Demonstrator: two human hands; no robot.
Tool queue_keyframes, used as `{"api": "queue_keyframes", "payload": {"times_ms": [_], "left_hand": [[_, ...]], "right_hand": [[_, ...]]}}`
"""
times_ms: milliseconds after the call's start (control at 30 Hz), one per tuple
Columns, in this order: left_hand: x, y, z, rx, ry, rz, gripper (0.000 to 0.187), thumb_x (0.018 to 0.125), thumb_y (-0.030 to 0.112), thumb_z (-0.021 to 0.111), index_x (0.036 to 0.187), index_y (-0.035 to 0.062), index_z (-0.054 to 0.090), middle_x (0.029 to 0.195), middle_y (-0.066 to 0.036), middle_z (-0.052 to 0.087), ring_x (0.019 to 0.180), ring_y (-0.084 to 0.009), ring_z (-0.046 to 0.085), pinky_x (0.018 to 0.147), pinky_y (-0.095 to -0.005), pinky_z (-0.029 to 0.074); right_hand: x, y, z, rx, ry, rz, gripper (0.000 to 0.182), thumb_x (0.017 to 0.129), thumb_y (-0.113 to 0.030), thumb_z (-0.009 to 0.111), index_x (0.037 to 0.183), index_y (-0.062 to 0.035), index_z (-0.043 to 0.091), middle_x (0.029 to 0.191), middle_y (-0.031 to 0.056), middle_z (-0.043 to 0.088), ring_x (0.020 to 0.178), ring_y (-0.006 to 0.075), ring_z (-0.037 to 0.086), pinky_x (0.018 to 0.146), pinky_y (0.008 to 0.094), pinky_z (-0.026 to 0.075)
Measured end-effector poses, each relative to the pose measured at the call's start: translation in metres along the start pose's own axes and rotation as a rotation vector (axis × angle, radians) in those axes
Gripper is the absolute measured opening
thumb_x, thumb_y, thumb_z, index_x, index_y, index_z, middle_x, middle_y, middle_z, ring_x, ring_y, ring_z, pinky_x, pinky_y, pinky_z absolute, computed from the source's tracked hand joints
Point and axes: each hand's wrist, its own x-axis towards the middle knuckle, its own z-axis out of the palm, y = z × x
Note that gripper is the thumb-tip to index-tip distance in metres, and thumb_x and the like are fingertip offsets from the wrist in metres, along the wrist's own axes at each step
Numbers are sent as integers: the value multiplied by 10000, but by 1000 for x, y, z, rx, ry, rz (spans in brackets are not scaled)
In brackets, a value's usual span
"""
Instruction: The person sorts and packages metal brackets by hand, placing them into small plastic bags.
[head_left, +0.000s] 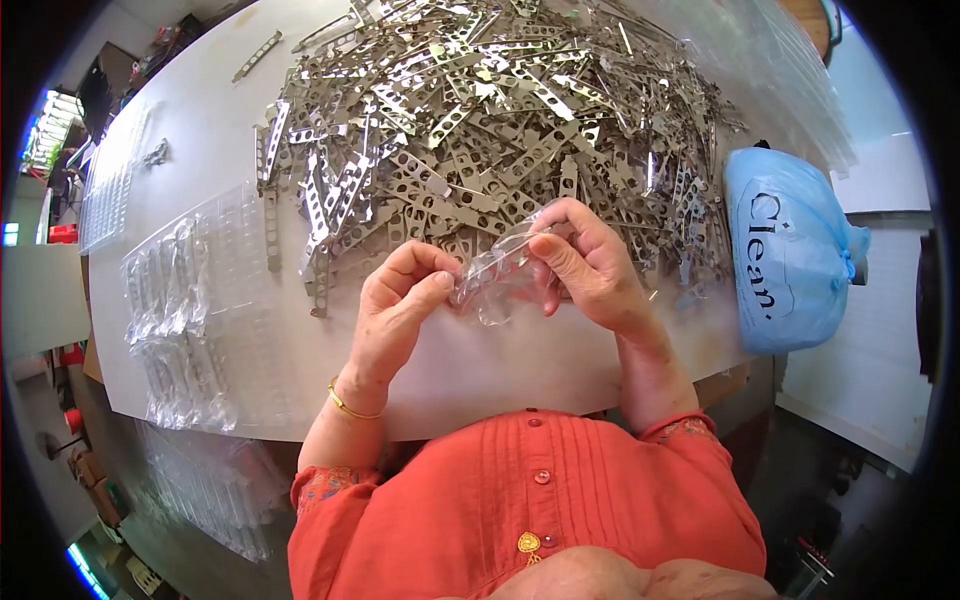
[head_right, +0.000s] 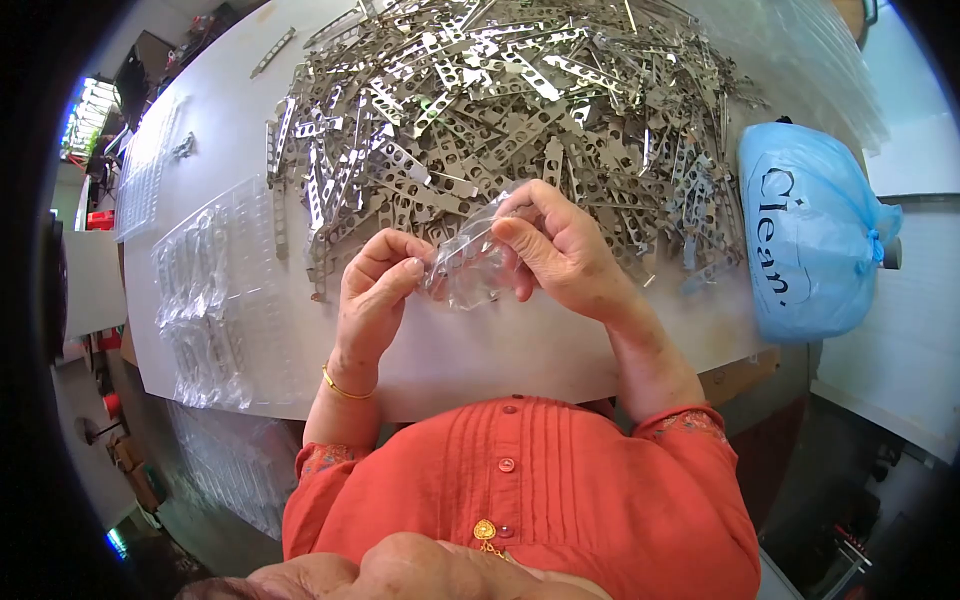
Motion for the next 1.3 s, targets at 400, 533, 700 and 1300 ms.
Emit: {"api": "queue_keyframes", "payload": {"times_ms": [400,533,700,1300], "left_hand": [[1,5,-1,-58,98,26,102,1026,104,547,1057,9,567,967,-67,673,799,-119,633,739,-280,536],[1,2,-3,2,173,185,110,1042,107,509,1079,10,545,965,-79,671,775,-123,636,727,-282,542],[0,5,3,-14,184,125,137,1043,114,488,1132,13,513,1019,-105,670,765,-142,652,720,-285,547],[1,2,6,67,146,171,95,949,14,657,999,9,577,1016,-66,657,854,-89,612,760,-245,510]], "right_hand": [[-1,-3,-3,108,-3,-15,193,1043,-237,561,1054,-49,516,745,29,585,499,94,557,446,234,471],[5,5,-2,99,158,-141,215,1045,-255,556,1041,-47,500,734,29,575,483,100,556,447,239,479],[5,5,-1,115,185,-153,212,1047,-250,551,1046,-46,495,734,29,575,485,99,557,446,241,477],[4,6,4,24,127,-147,207,1051,-246,544,1041,-43,505,723,29,579,484,80,532,450,226,468]]}}
